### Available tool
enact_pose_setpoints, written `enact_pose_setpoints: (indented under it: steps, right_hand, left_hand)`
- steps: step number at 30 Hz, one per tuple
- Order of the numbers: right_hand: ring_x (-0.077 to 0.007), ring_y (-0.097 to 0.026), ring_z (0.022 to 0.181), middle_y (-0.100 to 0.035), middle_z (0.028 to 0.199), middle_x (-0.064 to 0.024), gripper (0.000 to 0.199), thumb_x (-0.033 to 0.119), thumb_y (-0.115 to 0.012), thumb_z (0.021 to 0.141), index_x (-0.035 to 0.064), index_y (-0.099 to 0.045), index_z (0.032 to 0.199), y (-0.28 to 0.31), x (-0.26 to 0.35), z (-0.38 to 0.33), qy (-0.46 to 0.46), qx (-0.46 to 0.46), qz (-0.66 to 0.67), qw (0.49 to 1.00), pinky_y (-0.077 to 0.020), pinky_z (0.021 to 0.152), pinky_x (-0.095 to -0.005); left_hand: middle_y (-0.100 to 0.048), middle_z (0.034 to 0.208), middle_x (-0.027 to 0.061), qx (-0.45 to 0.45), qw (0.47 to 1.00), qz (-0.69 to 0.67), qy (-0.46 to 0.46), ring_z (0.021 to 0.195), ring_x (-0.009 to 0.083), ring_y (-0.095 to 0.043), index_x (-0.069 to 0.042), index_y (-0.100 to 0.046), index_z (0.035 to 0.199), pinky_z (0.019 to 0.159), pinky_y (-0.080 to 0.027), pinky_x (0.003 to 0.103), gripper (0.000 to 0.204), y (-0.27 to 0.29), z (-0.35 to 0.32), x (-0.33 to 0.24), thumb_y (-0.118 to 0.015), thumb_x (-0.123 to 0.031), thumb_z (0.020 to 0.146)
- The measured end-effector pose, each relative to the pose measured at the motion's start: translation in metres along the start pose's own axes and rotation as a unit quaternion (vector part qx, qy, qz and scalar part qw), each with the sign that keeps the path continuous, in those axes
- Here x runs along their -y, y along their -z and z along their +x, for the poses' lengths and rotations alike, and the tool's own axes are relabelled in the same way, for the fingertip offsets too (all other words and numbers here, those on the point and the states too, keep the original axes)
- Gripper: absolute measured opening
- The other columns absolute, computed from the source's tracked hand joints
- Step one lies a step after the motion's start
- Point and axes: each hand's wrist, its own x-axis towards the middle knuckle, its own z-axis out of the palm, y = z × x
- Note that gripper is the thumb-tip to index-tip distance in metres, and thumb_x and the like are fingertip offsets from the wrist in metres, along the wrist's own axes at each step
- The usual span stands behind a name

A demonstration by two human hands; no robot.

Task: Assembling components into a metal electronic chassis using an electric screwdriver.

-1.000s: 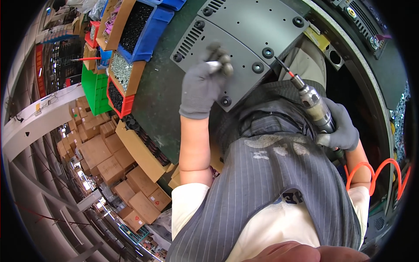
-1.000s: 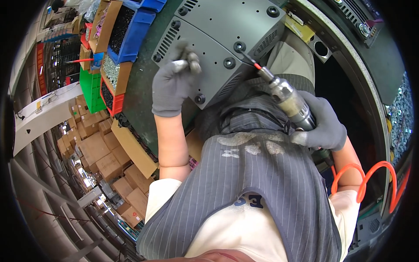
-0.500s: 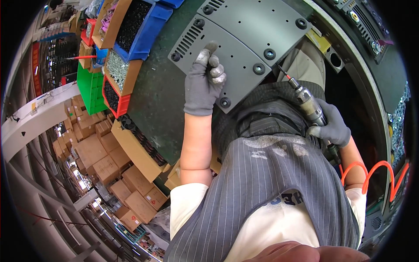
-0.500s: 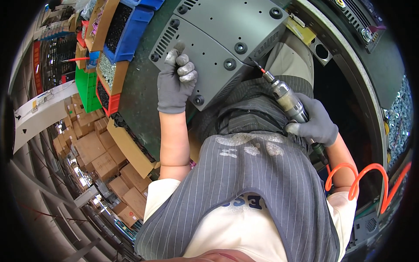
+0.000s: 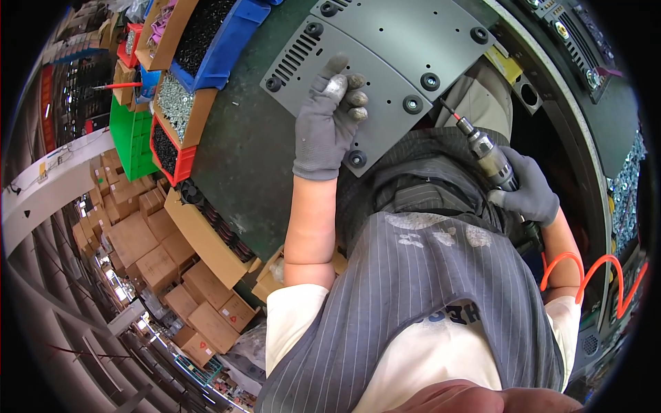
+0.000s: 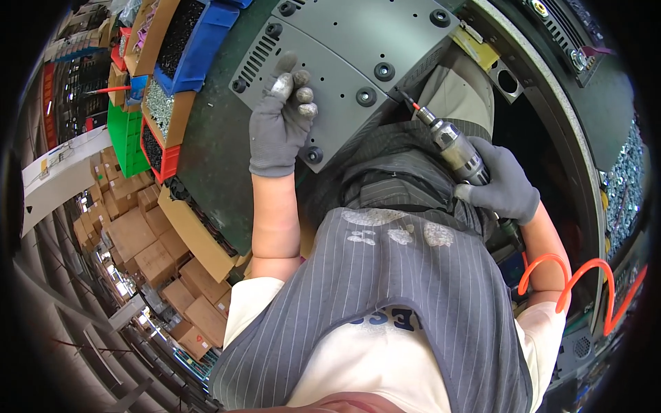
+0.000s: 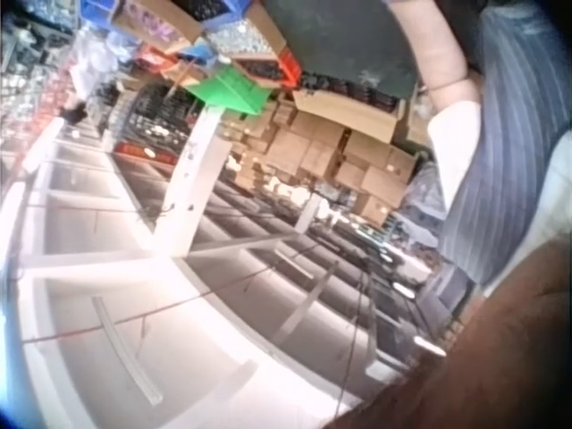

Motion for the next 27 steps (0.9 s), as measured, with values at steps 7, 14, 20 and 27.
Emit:
enact_pose_setpoints:
  steps: [7,14,20,27]
  right_hand:
    - [-0.0185,-0.057,0.078,-0.061,0.085,-0.0127,0.066,0.028,-0.075,0.060,-0.0033,-0.053,0.113,0.001,0.000,0.002,0.004,0.002,0.019,1.000,-0.0460,0.075,-0.0317]
    - [-0.0163,-0.056,0.079,-0.061,0.088,-0.0095,0.073,0.032,-0.076,0.055,-0.0029,-0.054,0.114,0.002,0.002,-0.012,-0.030,0.005,0.043,0.999,-0.0455,0.077,-0.0301]
    - [-0.0131,-0.055,0.078,-0.060,0.088,-0.0053,0.072,0.028,-0.078,0.051,-0.0021,-0.055,0.113,-0.008,0.032,-0.007,-0.038,0.043,0.136,0.989,-0.0449,0.074,-0.0269]
    - [-0.0130,-0.055,0.078,-0.060,0.089,-0.0059,0.076,0.027,-0.079,0.055,-0.0038,-0.052,0.118,-0.033,0.073,0.033,0.047,0.147,0.168,0.974,-0.0457,0.073,-0.0269]
  left_hand:
    - [-0.060,0.089,0.0081,0.041,0.999,-0.020,0.001,0.070,0.0131,-0.057,-0.005,-0.055,0.116,0.057,-0.049,0.024,0.024,0.011,0.000,0.001,-0.049,-0.010,0.094]
    - [-0.059,0.083,0.0051,-0.041,0.998,-0.041,-0.012,0.065,0.0100,-0.053,-0.004,-0.057,0.113,0.055,-0.045,0.021,0.022,0.008,-0.016,-0.009,-0.050,-0.010,0.094]
    - [-0.054,0.073,0.0012,0.030,0.996,-0.076,0.043,0.054,0.0080,-0.043,-0.003,-0.056,0.108,0.044,-0.035,0.020,0.028,0.007,-0.028,-0.009,-0.047,-0.026,0.097]
    - [-0.048,0.067,-0.0009,-0.021,0.998,0.056,-0.005,0.051,0.0061,-0.039,0.000,-0.055,0.103,0.042,-0.032,0.019,0.032,-0.008,-0.043,-0.004,-0.047,-0.029,0.096]
